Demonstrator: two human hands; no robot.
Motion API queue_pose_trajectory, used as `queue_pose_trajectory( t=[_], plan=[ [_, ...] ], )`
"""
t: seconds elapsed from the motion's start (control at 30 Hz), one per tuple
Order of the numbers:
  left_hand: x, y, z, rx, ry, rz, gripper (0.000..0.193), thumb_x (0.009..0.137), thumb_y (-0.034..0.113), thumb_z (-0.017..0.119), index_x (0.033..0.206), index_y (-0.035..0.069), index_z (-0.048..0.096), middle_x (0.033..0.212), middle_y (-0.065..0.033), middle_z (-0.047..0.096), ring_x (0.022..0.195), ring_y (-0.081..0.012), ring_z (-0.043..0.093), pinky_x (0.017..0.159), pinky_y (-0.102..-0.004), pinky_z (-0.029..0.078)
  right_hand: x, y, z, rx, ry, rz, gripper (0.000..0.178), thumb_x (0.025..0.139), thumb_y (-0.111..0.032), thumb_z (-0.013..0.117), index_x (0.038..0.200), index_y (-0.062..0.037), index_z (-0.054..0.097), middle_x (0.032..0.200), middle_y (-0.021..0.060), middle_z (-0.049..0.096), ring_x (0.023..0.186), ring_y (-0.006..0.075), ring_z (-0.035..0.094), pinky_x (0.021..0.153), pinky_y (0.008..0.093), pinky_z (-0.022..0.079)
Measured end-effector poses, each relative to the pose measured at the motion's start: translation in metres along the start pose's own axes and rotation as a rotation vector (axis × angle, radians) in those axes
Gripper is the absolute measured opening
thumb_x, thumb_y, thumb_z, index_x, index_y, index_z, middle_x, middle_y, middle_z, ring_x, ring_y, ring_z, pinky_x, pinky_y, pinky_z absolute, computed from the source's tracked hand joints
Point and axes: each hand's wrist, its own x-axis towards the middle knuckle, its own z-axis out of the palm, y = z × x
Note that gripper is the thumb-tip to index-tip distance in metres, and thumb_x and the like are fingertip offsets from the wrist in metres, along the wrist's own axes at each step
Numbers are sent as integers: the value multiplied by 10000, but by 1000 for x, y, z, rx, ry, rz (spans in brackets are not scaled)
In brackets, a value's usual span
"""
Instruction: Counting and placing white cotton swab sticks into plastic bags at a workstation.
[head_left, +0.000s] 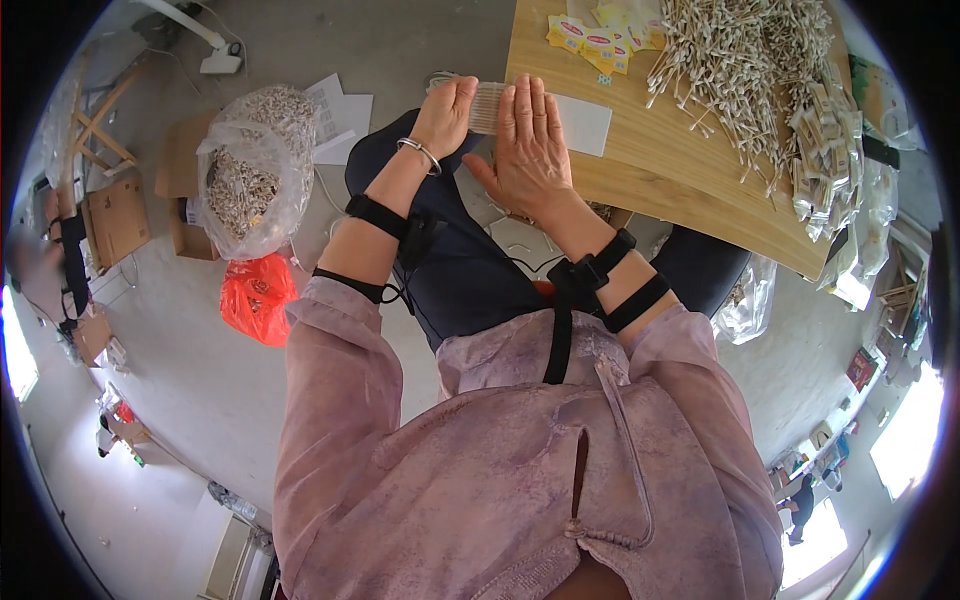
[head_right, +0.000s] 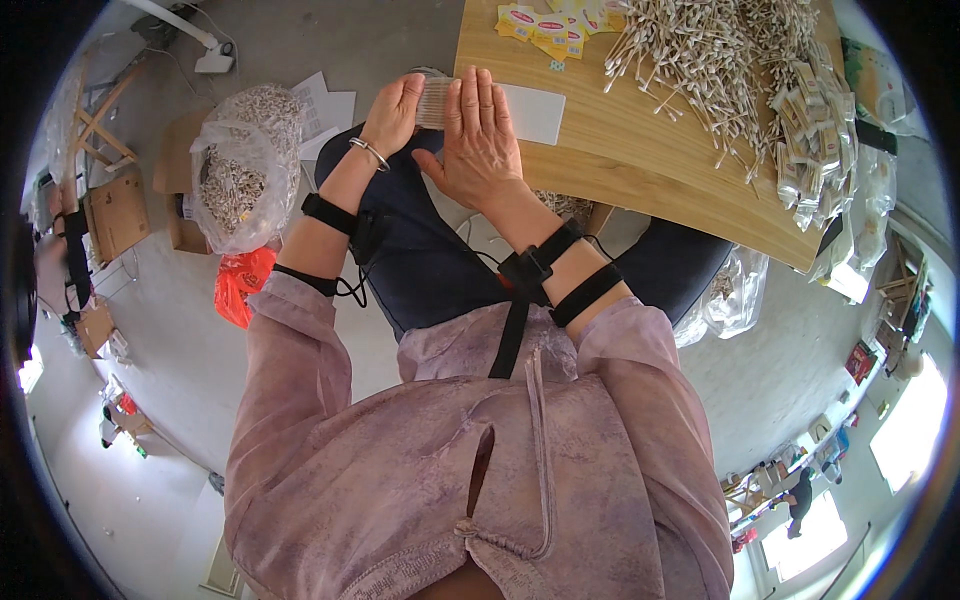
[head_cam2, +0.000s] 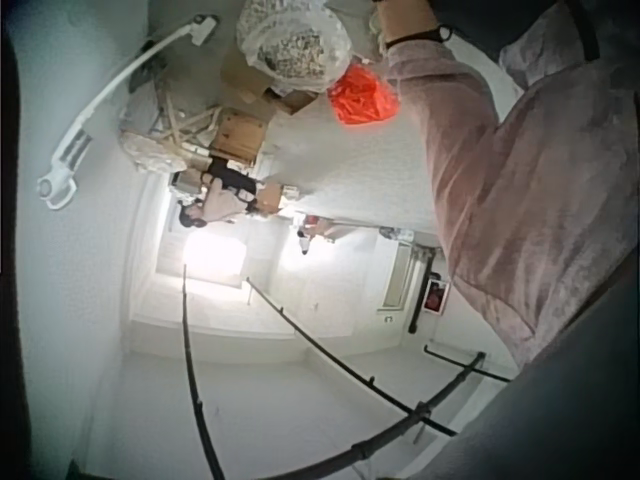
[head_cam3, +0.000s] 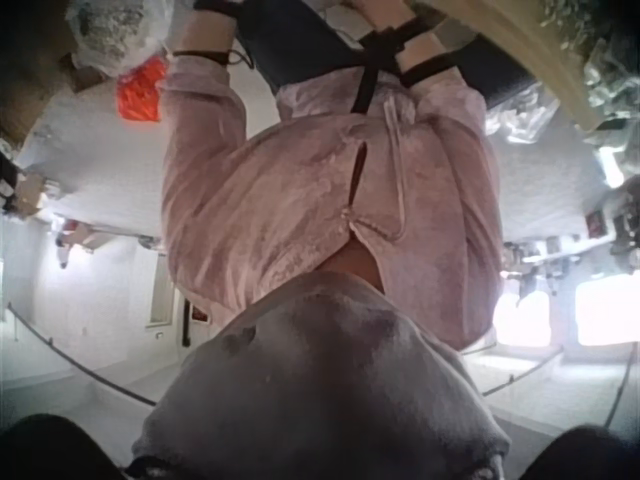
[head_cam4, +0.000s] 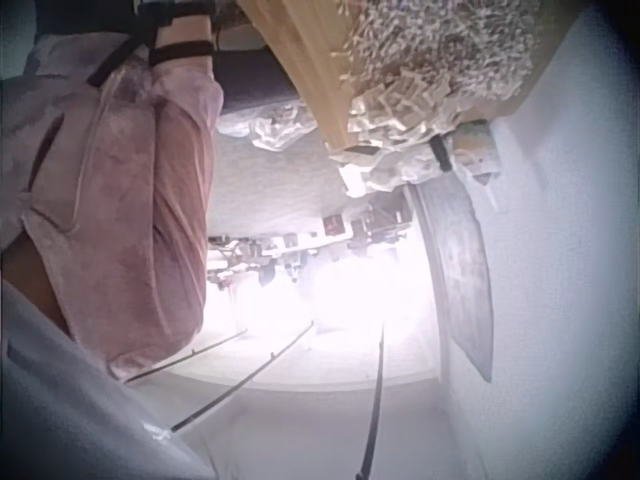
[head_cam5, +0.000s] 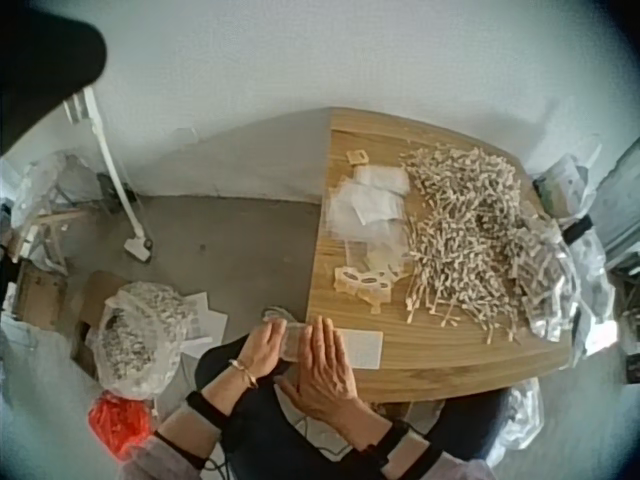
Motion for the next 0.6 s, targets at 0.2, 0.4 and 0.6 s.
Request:
queue_pose_trajectory(
  t=[0.2,0.4,0.6],
  plan=[
    [0,-5,5,-57,29,-30,445,985,355,394,988,-39,601,884,-235,640,868,-390,612,738,-395,479,5,-7,2,5,-8,10,948,855,-581,476,1410,119,157,1491,292,121,1412,405,50,1152,458,34],
    [-1,-2,11,26,123,39,451,973,381,410,957,-23,609,882,-231,641,867,-398,608,727,-411,479,4,-10,2,10,0,11,964,838,-577,488,1414,118,150,1491,304,106,1411,414,37,1150,463,35],
    [3,1,13,59,84,-65,439,945,411,460,890,4,617,836,-205,649,802,-394,618,680,-426,490,7,-12,1,11,-5,33,947,828,-559,492,1428,92,153,1496,300,96,1412,415,32,1151,462,23]
  ],
)
